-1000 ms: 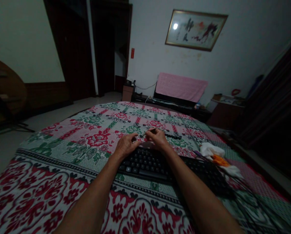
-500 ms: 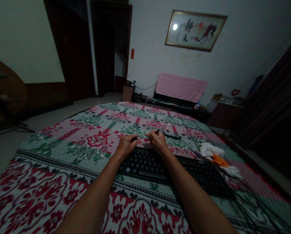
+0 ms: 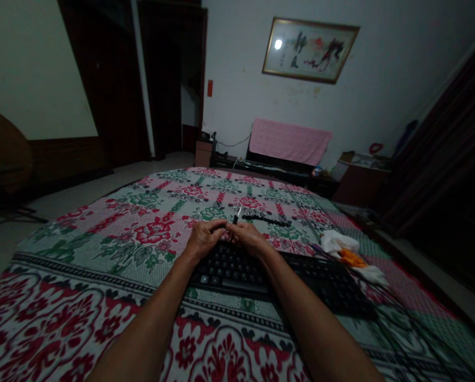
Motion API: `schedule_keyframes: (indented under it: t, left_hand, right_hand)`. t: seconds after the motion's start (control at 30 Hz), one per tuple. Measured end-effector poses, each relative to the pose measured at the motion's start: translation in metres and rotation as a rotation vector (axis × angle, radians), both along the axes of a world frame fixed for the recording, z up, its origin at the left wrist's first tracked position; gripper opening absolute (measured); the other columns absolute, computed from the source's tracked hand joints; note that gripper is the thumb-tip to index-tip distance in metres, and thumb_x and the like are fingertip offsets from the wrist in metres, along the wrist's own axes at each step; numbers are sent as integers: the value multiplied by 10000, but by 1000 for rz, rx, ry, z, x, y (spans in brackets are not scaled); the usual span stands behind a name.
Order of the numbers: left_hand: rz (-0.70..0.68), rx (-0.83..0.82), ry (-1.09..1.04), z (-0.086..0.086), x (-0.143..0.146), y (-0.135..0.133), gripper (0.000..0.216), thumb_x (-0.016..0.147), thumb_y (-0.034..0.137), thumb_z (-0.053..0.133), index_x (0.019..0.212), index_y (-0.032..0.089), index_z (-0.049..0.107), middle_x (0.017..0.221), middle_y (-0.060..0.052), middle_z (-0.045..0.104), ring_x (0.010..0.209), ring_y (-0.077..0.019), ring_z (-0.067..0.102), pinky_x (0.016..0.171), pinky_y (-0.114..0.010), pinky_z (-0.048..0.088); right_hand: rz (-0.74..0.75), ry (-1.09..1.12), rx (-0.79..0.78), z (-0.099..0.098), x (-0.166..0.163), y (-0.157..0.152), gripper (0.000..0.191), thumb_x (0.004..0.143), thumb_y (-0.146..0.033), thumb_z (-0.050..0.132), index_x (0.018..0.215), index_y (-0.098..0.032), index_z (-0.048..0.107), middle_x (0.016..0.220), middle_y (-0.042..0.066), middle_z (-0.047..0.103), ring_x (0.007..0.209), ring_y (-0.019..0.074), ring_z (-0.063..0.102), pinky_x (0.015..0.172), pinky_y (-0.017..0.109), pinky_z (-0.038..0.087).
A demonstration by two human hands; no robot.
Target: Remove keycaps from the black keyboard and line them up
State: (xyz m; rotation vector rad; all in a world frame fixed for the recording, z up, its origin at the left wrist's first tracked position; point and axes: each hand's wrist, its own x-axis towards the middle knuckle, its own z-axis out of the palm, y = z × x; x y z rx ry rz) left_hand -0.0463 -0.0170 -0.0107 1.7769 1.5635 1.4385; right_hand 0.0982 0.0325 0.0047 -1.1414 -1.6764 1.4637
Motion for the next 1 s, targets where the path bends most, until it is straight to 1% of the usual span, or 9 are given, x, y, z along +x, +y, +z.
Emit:
schedule_keyframes:
  t: [0.17, 0.27, 0.37, 0.47, 0.57, 0.67, 0.73, 0.83, 1.0]
  left_hand:
    - [15, -2, 117, 0, 2, 0, 341, 749, 204, 534, 1074, 182, 632, 1077, -38, 658, 992, -167, 612, 914, -271, 453]
    - [29, 6, 167, -4, 1, 2, 387, 758, 200, 513, 1138, 181, 581, 1087, -46, 656, 987, -168, 613, 880, -270, 467]
    - [27, 20, 191, -7, -1, 4, 321, 763, 211, 510, 1071, 198, 602, 1010, -27, 681, 931, -161, 625, 832, -252, 477]
    - [43, 4, 250, -7, -4, 3, 230, 764, 237, 520, 960, 212, 638, 920, -10, 692, 856, -158, 631, 805, -247, 472]
    - [72, -32, 282, -6, -5, 5, 241, 770, 264, 519, 971, 215, 642, 923, -13, 692, 870, -163, 623, 818, -257, 461]
    - [65, -83, 333, -3, -1, 20, 267, 770, 267, 521, 1004, 224, 641, 965, -11, 687, 901, -161, 615, 823, -253, 455]
    - [54, -98, 417, -2, 5, 36, 269, 756, 257, 537, 996, 212, 652, 974, -26, 681, 902, -160, 611, 826, -242, 448]
    - [17, -149, 513, -1, 18, 63, 295, 742, 251, 555, 1009, 185, 661, 1014, -56, 666, 941, -171, 597, 855, -237, 425]
    - [23, -230, 552, -8, 38, 90, 289, 702, 216, 569, 964, 189, 689, 1009, -67, 678, 982, -193, 585, 871, -241, 404]
  right_hand:
    - [21, 21, -23, -6, 1, 3, 292, 698, -419, 609, 590, -150, 572, 484, -23, 543, 384, 54, 404, 364, 168, 264]
    - [50, 14, -23, -6, 1, 2, 307, 694, -440, 612, 619, -143, 591, 512, -18, 552, 391, 48, 399, 371, 165, 269]
    - [40, -12, -3, -2, 0, -1, 316, 690, -445, 612, 593, -146, 577, 485, -26, 530, 388, 49, 394, 376, 166, 274]
    - [-47, -27, 54, 4, 5, 0, 308, 712, -423, 585, 564, -154, 557, 442, -35, 495, 372, 58, 385, 380, 180, 284]
    - [-193, -175, 200, 8, 26, 10, 307, 744, -399, 539, 559, -156, 572, 446, -13, 517, 390, 82, 428, 408, 199, 309]
    - [-384, -476, 436, 6, 61, 21, 248, 730, -332, 547, 564, -153, 597, 535, 24, 598, 510, 122, 532, 477, 206, 332]
    - [-453, -610, 542, -1, 84, 25, 234, 746, -322, 517, 627, -152, 626, 594, 34, 629, 584, 137, 567, 513, 203, 338]
    - [-502, -693, 568, -13, 107, 26, 273, 762, -336, 486, 654, -142, 645, 622, 52, 640, 613, 149, 581, 525, 206, 336]
    - [-516, -634, 567, -22, 111, 24, 299, 778, -361, 467, 704, -150, 665, 631, 46, 644, 619, 148, 585, 540, 208, 337]
